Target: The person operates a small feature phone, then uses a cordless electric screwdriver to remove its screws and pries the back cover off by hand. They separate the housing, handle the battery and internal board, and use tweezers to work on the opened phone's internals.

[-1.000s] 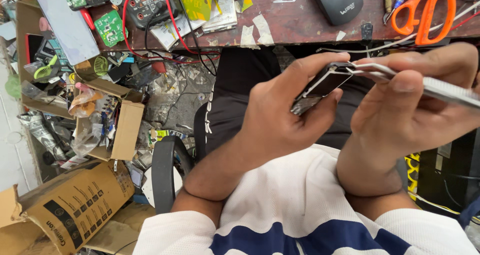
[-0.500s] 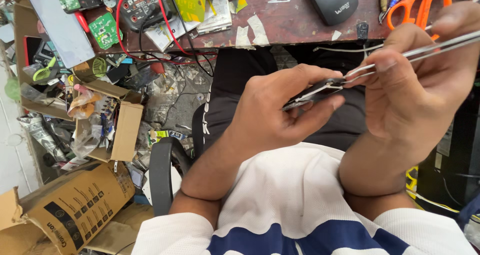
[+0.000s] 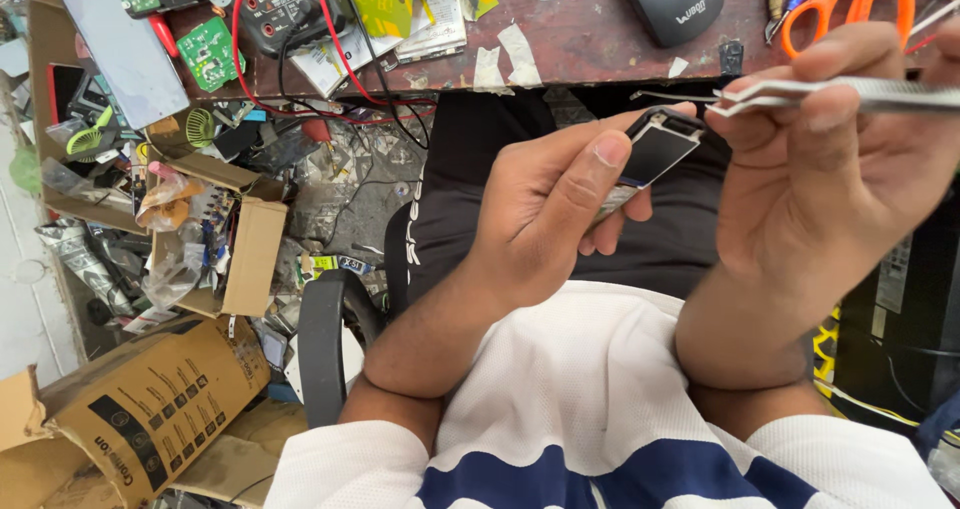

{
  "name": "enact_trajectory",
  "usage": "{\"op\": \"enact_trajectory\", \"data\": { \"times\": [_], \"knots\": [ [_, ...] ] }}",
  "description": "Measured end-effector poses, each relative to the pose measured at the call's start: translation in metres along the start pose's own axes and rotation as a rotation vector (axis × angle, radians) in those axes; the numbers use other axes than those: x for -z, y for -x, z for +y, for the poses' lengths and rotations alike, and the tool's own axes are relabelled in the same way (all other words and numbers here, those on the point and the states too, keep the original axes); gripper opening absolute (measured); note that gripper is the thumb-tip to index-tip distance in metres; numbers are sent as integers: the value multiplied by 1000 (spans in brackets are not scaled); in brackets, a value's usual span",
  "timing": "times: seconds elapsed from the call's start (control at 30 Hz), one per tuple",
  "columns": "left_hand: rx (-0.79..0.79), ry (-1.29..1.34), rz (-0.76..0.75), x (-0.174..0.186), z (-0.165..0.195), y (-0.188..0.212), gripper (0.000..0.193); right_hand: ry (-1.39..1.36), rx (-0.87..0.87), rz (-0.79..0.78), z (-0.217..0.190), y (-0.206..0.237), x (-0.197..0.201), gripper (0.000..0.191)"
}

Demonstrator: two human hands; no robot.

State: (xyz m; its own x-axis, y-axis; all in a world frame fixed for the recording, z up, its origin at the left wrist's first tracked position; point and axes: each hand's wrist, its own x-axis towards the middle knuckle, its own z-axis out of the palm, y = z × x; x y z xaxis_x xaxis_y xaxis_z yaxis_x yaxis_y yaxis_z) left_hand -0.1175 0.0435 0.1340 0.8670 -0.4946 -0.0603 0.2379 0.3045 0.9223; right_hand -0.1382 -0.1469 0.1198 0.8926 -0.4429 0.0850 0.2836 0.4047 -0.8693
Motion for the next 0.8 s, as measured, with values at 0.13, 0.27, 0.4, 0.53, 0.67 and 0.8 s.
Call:
{"op": "enact_trajectory", "data": {
  "times": [0.13, 0.27, 0.4, 0.53, 0.67, 0.8],
  "knots": [
    [24, 61, -23, -1, 0, 0, 42, 123, 175, -55, -2, 13, 1, 37],
    [9, -2, -16, -4, -2, -2, 42, 236, 346, -55, 1, 19, -4, 40],
    [-47, -107, -12, -6, -2, -1, 40, 308, 450, -18, 8, 22, -11, 39],
    [-92, -176, -19, -9, -2, 0, 38, 365, 529, -20, 12, 21, -13, 37],
    [-131, -205, -26, -10, -2, 0, 36, 434, 584, -19, 13, 21, -9, 38],
    [-138, -256, -24, -10, -2, 0, 36, 485, 619, -18, 15, 22, -7, 39]
  ]
}}
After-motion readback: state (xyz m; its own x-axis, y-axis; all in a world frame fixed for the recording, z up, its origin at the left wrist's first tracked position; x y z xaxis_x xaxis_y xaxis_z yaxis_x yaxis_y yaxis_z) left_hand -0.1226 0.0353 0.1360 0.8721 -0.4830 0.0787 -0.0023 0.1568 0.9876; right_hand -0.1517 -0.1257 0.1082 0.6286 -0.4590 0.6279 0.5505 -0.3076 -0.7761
